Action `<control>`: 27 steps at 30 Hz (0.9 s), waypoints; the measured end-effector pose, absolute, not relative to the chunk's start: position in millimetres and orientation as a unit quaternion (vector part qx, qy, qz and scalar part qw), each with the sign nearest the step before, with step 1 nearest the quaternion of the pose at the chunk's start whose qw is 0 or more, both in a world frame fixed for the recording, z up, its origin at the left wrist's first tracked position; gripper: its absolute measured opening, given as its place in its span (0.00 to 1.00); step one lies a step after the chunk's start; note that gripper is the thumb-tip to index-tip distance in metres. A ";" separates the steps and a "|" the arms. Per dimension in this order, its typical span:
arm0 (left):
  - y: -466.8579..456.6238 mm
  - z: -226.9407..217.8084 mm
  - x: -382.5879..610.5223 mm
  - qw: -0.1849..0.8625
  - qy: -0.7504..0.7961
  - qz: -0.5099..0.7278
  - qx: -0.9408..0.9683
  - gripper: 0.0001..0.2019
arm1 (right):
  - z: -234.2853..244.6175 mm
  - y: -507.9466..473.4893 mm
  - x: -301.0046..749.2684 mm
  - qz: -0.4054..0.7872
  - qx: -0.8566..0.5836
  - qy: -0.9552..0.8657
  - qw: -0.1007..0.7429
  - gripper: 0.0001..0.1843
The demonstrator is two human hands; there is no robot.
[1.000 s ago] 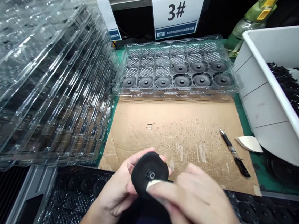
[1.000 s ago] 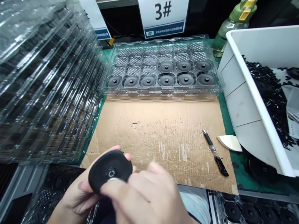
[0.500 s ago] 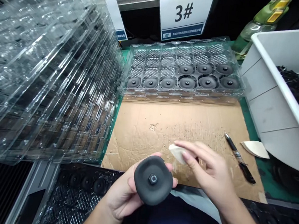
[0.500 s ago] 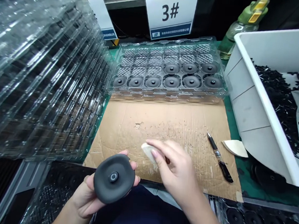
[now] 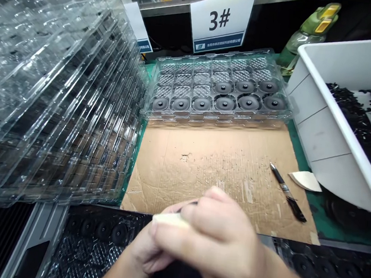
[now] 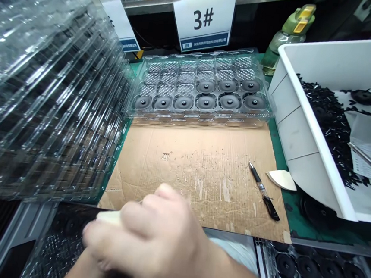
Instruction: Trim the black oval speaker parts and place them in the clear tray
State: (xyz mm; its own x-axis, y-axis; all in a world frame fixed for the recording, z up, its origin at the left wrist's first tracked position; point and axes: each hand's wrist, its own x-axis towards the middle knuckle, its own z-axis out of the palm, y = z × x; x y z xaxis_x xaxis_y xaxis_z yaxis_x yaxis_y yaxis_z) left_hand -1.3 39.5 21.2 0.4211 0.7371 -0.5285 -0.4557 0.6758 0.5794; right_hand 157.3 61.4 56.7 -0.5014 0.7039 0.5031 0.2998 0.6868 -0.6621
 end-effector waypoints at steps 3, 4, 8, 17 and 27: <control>33.1 14.3 -7.8 0.853 0.345 0.368 0.135 0.21 | 41.9 76.5 163.0 0.332 -0.378 -0.793 0.345 0.14; 30.4 11.4 -10.3 0.860 0.328 0.372 0.118 0.24 | 30.3 79.9 166.1 0.357 -0.421 -0.762 0.338 0.12; 19.4 2.8 -15.4 0.877 0.276 0.390 0.044 0.26 | -30.3 80.4 163.5 0.436 -0.485 -0.687 0.320 0.12; 14.8 0.3 -23.1 0.890 0.197 0.410 0.038 0.25 | -43.7 69.9 154.3 0.408 -0.537 -0.646 0.357 0.13; 19.4 0.3 -25.8 0.523 0.415 0.388 0.635 0.51 | -39.8 11.9 169.5 0.356 -0.582 -0.644 0.347 0.16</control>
